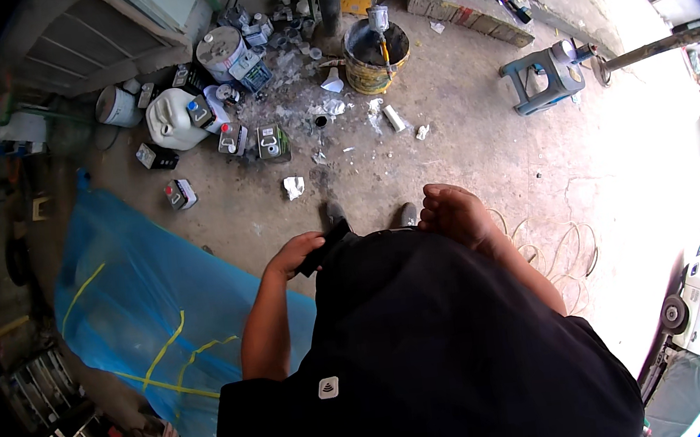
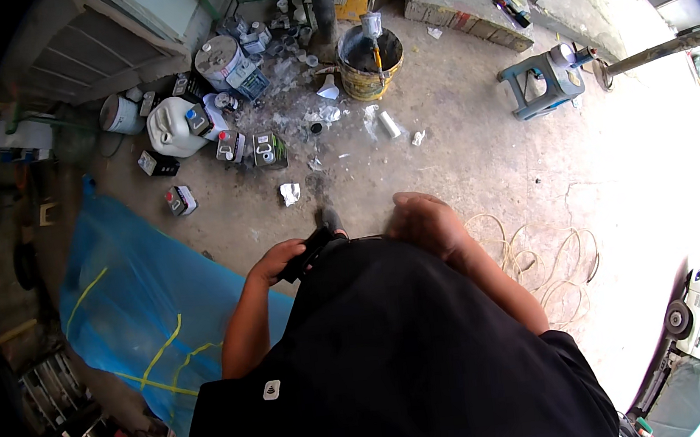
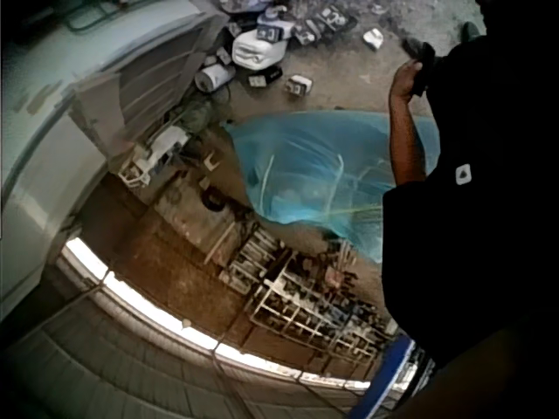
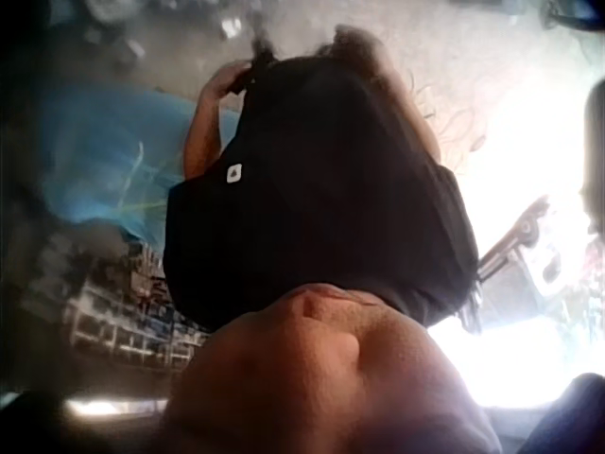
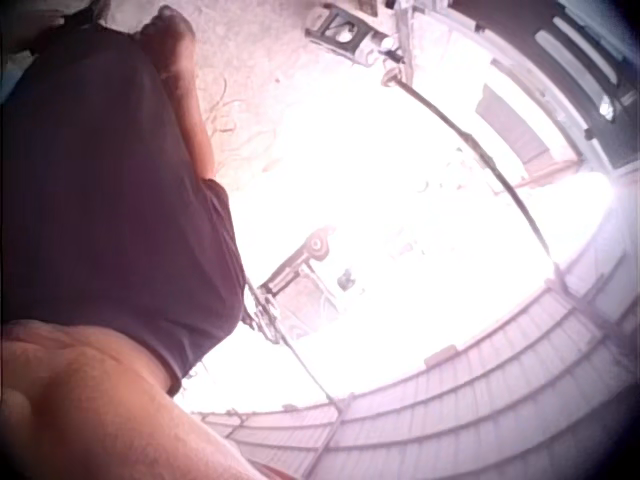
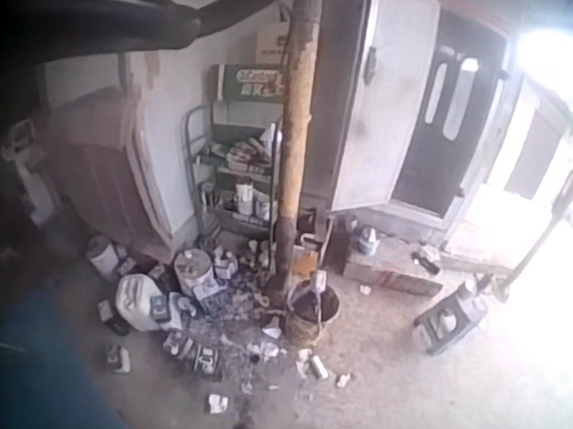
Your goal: The person retrieves a container of dark liquid from a shelf and pours it into a small metal cup. They then use a metal ruler to stir the liquid and wipe the ruler with a paper towel. The person pours the liquid into a white funnel and then pours it back into the original container, repeating the stirring process.
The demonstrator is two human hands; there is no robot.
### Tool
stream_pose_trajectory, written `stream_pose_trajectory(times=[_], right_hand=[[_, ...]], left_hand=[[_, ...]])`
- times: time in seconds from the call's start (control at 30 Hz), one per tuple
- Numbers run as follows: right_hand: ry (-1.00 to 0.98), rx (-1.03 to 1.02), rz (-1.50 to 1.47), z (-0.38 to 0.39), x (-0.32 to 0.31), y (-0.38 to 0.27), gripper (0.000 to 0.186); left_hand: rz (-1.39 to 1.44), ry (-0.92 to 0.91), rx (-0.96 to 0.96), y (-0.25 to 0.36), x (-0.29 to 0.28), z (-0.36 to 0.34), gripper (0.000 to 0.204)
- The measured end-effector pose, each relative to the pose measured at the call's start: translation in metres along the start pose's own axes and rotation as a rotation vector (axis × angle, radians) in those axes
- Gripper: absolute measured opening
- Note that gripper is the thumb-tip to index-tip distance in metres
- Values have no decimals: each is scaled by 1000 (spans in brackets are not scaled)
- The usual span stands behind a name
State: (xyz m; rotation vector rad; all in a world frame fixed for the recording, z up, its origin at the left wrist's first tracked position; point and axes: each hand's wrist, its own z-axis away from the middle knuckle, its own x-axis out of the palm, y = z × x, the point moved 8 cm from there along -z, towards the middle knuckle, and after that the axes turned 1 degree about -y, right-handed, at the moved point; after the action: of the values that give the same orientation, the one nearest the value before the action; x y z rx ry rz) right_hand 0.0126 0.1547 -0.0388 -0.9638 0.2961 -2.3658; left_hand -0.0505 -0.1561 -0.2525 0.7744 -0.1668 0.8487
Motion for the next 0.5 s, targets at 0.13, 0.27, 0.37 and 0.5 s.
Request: stream_pose_trajectory(times=[0.13, 0.27, 0.37, 0.5], right_hand=[[-132, 40, -4, -28, 29, 16, 17], [-164, 6, 35, -48, 39, 14, 10], [-147, -7, 59, -65, 41, 21, 10], [-21, -16, 4, -73, 84, 24, 14]], left_hand=[[-711, -19, 115, -35, -28, -25, 34], [-673, 219, -33, -18, -74, 16, 39], [-931, 191, -289, -19, -116, 66, 42], [-771, 135, -274, 3, -131, 109, 38]])
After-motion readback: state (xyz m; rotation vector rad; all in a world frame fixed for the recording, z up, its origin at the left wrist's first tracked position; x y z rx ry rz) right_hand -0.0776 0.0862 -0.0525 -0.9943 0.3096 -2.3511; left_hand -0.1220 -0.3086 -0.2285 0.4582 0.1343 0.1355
